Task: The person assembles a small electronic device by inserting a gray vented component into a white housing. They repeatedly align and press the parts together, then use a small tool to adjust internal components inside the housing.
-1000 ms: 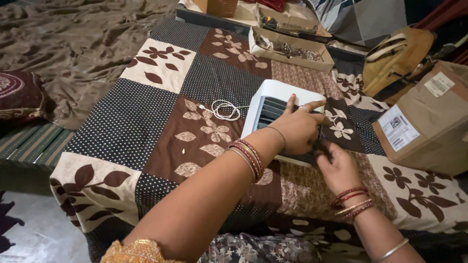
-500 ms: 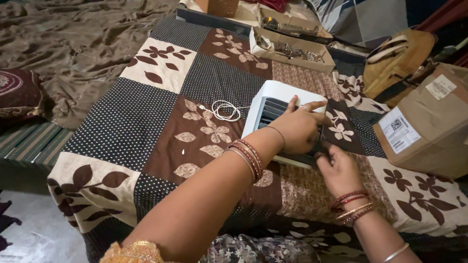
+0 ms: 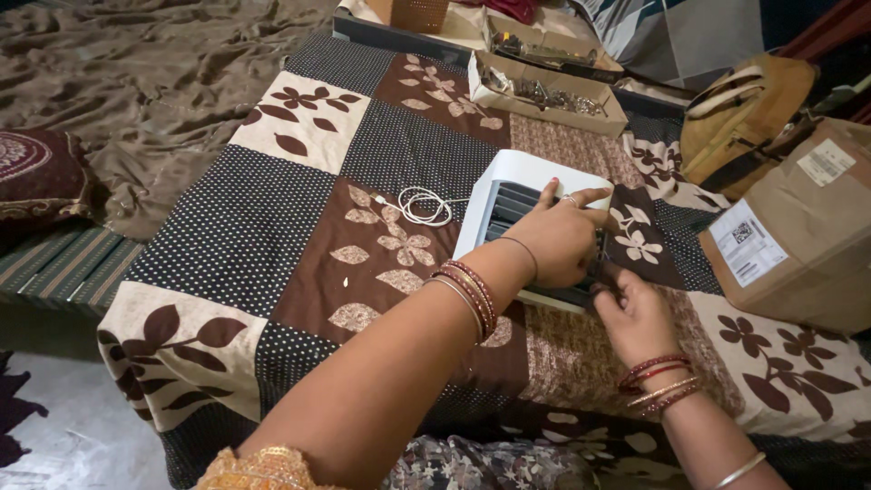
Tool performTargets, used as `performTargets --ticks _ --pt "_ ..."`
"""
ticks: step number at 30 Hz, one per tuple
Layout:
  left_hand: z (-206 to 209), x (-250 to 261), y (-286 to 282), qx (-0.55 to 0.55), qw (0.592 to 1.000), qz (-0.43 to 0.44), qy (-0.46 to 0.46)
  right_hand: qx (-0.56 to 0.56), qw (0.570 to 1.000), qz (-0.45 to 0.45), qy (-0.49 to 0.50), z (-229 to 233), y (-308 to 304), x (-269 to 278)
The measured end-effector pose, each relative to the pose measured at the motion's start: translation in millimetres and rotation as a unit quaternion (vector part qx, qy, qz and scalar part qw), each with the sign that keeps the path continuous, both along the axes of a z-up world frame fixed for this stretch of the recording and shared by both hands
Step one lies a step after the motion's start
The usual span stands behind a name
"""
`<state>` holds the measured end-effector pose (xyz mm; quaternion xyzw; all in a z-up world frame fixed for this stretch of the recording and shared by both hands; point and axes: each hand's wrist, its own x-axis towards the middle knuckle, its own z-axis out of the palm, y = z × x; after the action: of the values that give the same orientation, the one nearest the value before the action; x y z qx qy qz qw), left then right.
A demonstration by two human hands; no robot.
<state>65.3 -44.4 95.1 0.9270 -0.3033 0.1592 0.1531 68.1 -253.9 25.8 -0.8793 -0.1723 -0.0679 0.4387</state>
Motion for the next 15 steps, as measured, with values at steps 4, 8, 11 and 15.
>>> performTargets --ticks 4,8,11,15 --pt "-11 -1 0 -0.028 0.999 0.000 -0.034 -0.003 1.000 0.010 -0.008 -1 0 -4" --pt "-19 -7 5 -0.084 0.993 -0.030 -0.083 -0.101 0.993 -0.059 -0.027 -6 0 -6" --pt "-23 -19 19 -0.161 0.979 -0.055 -0.113 -0.060 0.996 -0.025 -0.065 -11 0 -1" --pt "-34 -50 51 -0.266 0.946 0.049 -0.177 0.046 0.998 -0.035 0.024 -21 5 -1"
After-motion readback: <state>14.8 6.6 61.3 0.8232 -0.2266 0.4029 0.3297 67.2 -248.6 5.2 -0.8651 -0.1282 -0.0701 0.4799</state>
